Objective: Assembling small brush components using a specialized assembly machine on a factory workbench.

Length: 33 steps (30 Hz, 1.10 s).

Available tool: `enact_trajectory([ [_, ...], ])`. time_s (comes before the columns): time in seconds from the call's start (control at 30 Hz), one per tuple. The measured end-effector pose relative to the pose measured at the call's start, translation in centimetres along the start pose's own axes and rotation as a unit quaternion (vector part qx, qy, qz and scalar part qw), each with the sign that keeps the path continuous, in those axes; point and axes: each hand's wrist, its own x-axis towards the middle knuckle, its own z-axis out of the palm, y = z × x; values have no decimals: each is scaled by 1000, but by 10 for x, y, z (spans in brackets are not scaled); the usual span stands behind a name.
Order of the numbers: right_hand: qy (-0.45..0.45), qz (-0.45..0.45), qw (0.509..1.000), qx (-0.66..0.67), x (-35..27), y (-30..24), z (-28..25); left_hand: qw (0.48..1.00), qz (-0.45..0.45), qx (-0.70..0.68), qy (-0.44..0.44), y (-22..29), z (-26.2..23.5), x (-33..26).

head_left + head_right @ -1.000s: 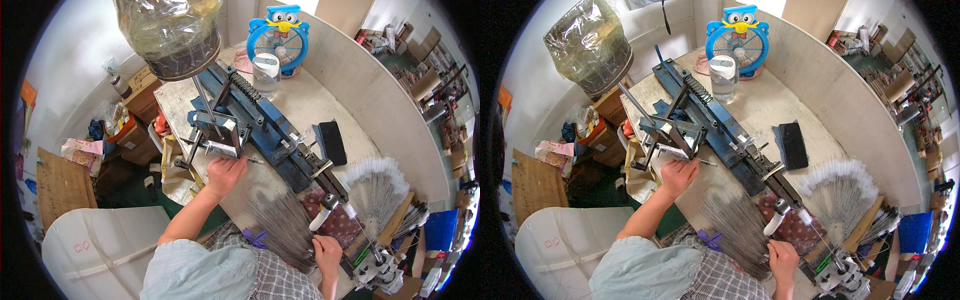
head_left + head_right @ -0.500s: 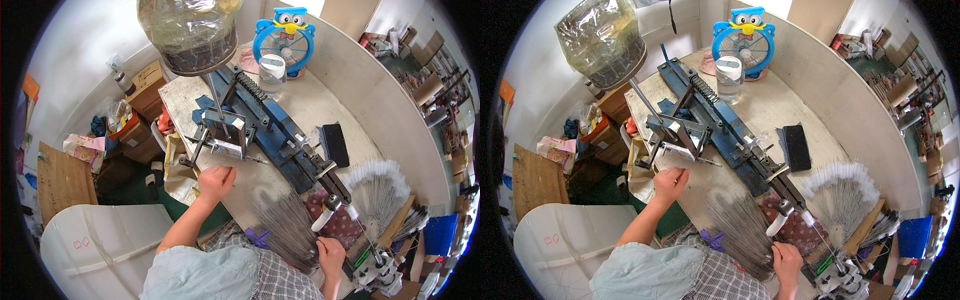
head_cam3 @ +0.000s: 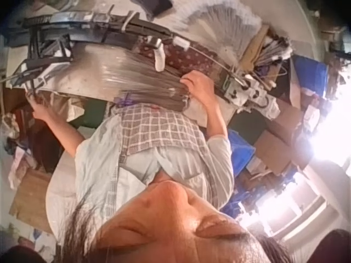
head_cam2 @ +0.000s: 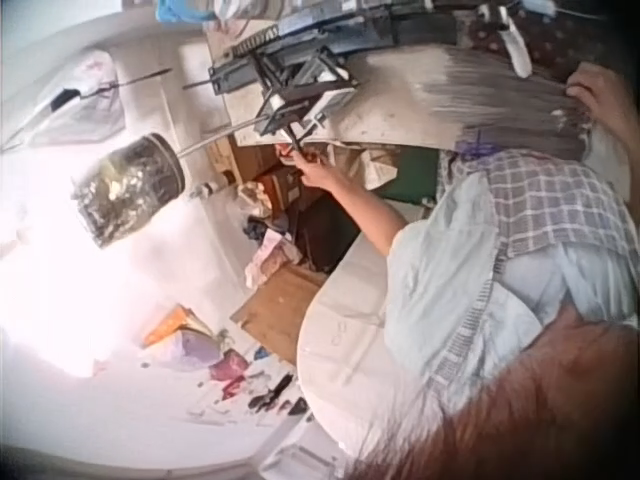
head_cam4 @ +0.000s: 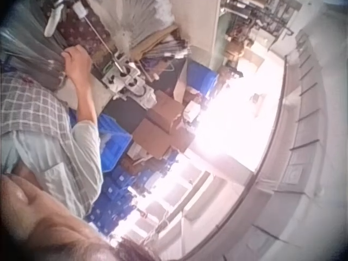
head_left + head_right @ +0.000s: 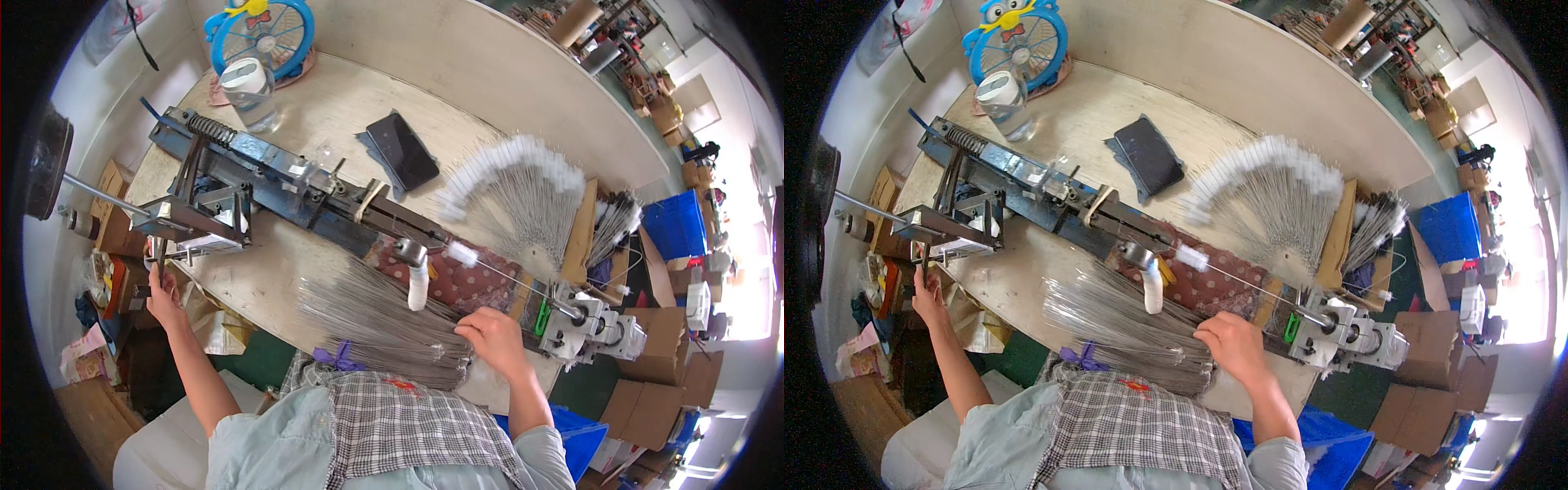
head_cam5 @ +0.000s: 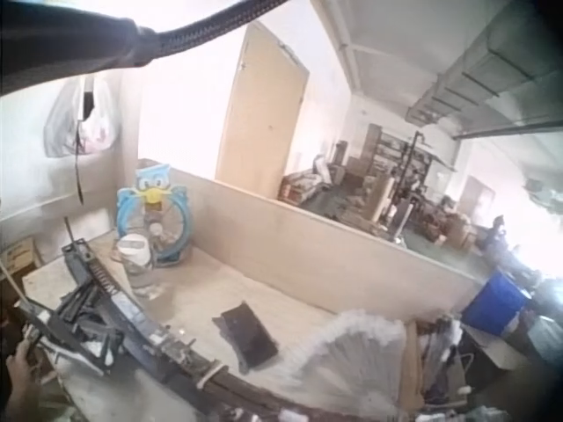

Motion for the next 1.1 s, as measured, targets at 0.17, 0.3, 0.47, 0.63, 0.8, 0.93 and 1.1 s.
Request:
enact_trajectory([
  [0.17,44,9,999,30,-12,11,-10,999,-25,-13,-41,-25,1,-25],
  [0.3,36,-1,999,38,-16,30,-10,991,-44,46,-113,-24,34,-119],
  [0.47,69,13,994,84,-20,37,-8,887,-237,-55,-391,-38,81,-227],
  [0.63,73,-42,996,23,-28,34,-9,780,-192,38,-594,10,140,-373],
  [0.8,68,-21,994,-84,-23,22,-23,590,-614,-87,-517,84,151,-325],
  [0.93,52,1,990,-132,-31,4,-55,636,-519,-127,-557,76,131,-294],
  [1.1,254,3,935,-246,-45,33,-137,705,-480,1,-522,50,120,-304],
])
